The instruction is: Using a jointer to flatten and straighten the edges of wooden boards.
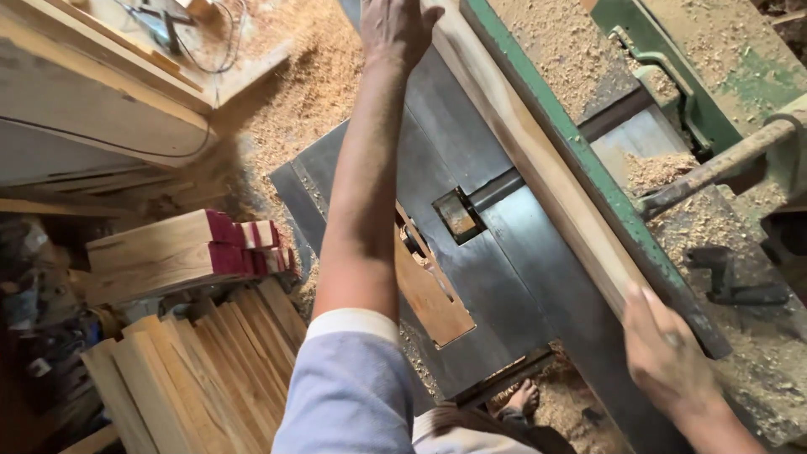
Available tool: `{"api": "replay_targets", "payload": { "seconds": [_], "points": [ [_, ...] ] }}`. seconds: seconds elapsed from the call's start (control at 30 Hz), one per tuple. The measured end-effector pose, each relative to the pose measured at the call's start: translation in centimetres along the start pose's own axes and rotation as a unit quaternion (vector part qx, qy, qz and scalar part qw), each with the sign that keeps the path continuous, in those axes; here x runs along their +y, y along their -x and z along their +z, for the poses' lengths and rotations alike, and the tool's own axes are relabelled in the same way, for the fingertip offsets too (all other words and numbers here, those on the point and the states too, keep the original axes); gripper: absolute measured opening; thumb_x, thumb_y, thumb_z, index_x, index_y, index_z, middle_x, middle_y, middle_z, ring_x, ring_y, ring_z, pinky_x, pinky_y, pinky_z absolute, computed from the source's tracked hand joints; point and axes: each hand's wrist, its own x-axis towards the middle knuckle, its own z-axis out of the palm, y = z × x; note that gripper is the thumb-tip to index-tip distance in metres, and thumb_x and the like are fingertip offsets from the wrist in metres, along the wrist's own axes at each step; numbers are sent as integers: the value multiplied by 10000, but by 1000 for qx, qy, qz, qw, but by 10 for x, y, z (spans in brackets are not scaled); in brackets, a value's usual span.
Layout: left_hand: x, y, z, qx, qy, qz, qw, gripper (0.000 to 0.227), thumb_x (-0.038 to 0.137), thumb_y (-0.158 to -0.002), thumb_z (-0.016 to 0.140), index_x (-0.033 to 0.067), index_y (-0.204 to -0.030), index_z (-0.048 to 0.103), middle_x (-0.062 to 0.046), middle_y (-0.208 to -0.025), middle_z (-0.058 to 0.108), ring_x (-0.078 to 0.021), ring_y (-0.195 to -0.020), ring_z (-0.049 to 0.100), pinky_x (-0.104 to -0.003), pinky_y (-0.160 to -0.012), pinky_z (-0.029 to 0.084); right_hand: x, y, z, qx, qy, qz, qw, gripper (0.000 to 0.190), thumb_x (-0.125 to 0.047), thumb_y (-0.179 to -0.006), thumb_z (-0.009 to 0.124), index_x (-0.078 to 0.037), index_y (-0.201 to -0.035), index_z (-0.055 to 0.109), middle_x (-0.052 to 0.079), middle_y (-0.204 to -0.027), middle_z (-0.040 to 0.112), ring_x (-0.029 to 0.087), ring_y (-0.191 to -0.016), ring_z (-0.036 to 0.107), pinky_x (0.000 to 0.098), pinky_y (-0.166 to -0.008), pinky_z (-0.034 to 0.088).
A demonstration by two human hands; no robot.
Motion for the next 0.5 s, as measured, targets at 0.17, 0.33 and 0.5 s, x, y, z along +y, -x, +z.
{"api": "replay_targets", "payload": {
  "seconds": [0.17,0.33,0.5],
  "points": [
    [-16,59,-39,149,87,51,984,510,313,-923,803,12,-1299,636,-248,-1326,604,-417,-1284,536,-503,-1106,414,2,-100,1,38,3,-15,999,408,20,-847,552,180,-1209,649,277,-1410,547,372,-1354,500,404,-1118,463],
    [-66,176,-70,191,131,-23,973,533,156,-943,752,-14,-1420,586,-323,-1582,403,-473,-1515,348,-515,-1274,308,7,-194,14,88,1,-24,996,439,21,-862,537,184,-1262,613,273,-1464,516,376,-1379,498,411,-1152,448],
    [-82,294,-73,179,150,-232,944,535,177,-994,623,-119,-1428,526,-389,-1610,333,-483,-1562,276,-514,-1309,214,13,-289,39,129,-20,-42,991,470,33,-881,521,215,-1312,569,301,-1497,492,412,-1396,486,427,-1178,448]
  ]
}}
